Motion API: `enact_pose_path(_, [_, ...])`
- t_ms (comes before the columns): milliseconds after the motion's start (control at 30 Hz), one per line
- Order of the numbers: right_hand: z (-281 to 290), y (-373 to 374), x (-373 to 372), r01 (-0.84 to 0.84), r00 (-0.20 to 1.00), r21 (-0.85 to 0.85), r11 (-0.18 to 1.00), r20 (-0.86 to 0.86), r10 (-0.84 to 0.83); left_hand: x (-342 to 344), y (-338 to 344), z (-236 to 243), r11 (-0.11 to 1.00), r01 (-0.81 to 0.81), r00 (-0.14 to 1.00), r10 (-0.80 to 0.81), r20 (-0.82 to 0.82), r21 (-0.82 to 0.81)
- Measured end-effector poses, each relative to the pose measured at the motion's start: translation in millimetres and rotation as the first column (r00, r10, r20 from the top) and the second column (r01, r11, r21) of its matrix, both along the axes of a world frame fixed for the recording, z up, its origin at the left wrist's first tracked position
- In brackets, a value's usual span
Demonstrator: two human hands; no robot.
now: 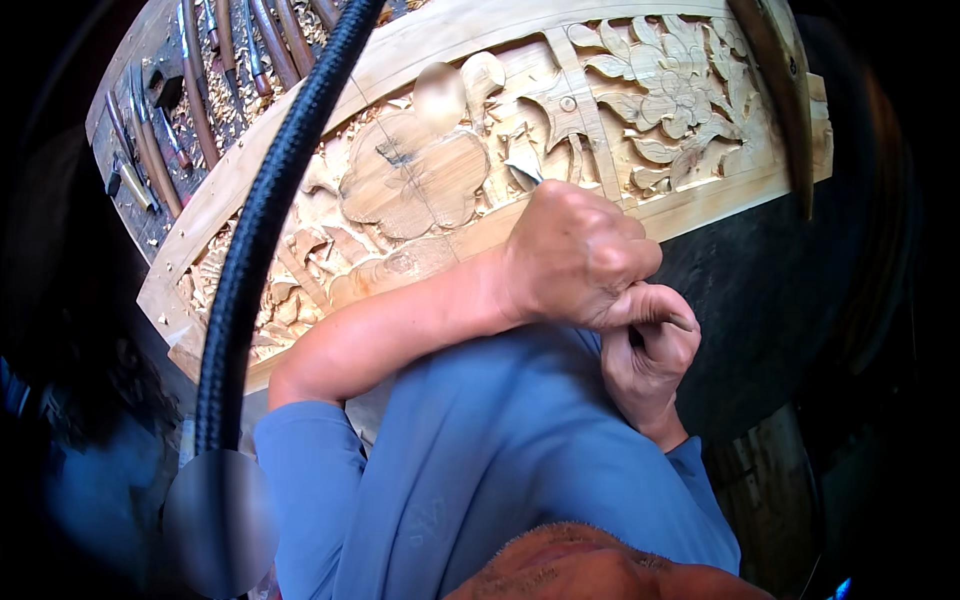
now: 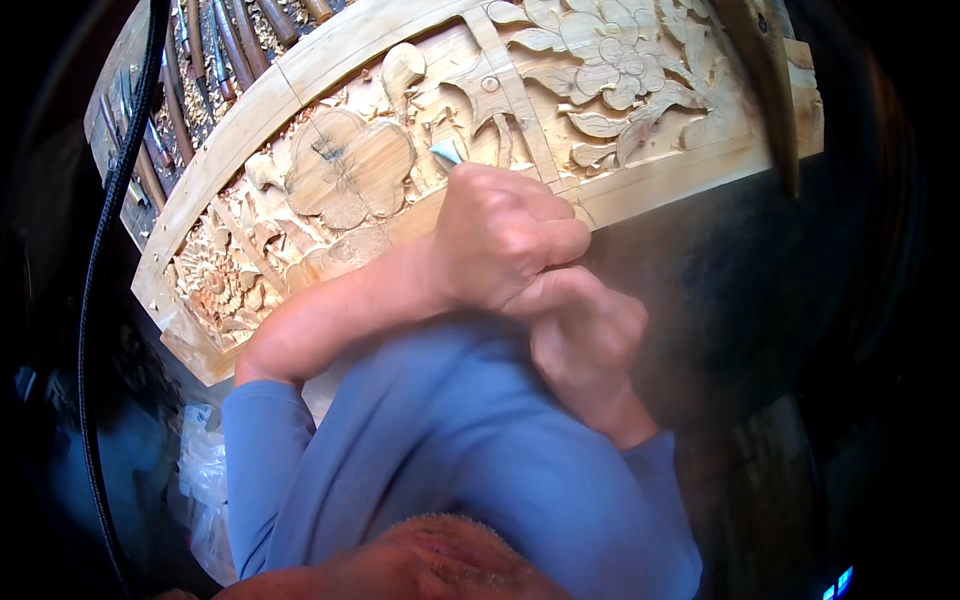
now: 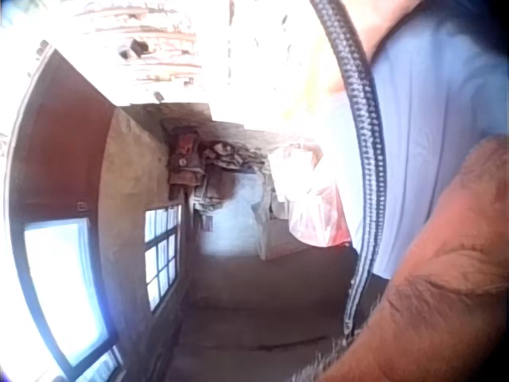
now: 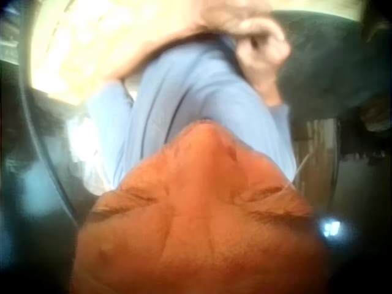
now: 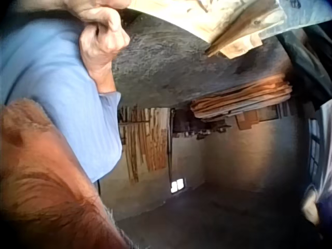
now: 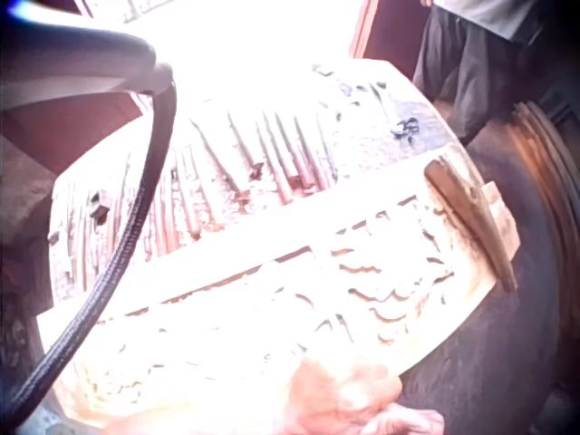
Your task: The person carves a floral design into a wooden panel using various chisels and a mallet. They switch between different tools to refine the details of the carving, removing wood shavings as they work.
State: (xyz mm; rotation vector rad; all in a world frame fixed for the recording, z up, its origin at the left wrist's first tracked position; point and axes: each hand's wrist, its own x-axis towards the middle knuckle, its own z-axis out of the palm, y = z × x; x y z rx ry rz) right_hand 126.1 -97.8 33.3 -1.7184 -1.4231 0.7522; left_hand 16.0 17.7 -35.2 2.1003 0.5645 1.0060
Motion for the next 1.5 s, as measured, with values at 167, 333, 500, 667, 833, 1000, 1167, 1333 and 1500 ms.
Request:
enact_pose_path(167, [0.7, 1.3, 0.1, -0.049, 0.989, -0.001, 0.999, 0.136, 0.049, -4.1, 3.7, 1.5, 1.000, 0.027, 0.998, -0.027, -0.064, -0.005])
enact_pose_path(333, [-5.1, 1.0, -5.0, -0.037, 0.986, 0.049, 0.998, 0.164, 0.028, -8.6, 7.5, 6.3, 0.997, 0.074, 0.994, -0.075, -0.082, -0.016])
enact_pose_path(500, [-16.7, -5.8, -7.0, -0.008, 0.982, 0.101, 0.995, 0.187, -0.011, -6.6, 11.0, 6.2, 0.996, 0.084, 0.993, -0.085, -0.087, -0.020])
enact_pose_path(667, [-43.9, -10.9, -7.0, -0.019, 0.989, 0.172, 0.985, 0.146, -0.007, -4.3, 14.7, 1.7, 0.997, 0.082, 0.990, -0.082, -0.118, -0.002])
enact_pose_path(833, [-63.9, -13.4, -23.6, 0.184, 0.842, 0.101, 0.978, -0.529, -0.104, -1.0, 10.0, -2.7, 0.993, 0.087, 0.996, -0.085, -0.027, 0.074])
enact_pose_path(1000, [-36.3, -31.8, 8.5, -0.011, 0.998, 0.055, 0.998, 0.065, 0.008, 6.2, -5.1, -1.1, 0.983, 0.129, 0.990, -0.135, 0.037, 0.128])
enact_pose_path(1167, [-22.9, -38.4, 19.3, -0.051, 0.999, -0.007, 0.999, 0.002, 0.051, 6.1, -20.7, 1.2, 0.989, 0.144, 0.989, -0.144, 0.011, 0.028])
enact_pose_path(1333, [-7.4, -30.0, 13.5, -0.098, 0.995, -0.006, 0.995, 0.009, 0.098, -0.3, -19.9, 4.0, 0.984, 0.180, 0.984, -0.180, -0.002, -0.005])
enact_pose_path(1500, [-5.2, -23.5, 12.4, -0.135, 0.991, 0.019, 0.991, 0.018, 0.134, -4.0, -16.9, 5.7, 0.977, 0.211, 0.977, -0.212, -0.023, -0.013])
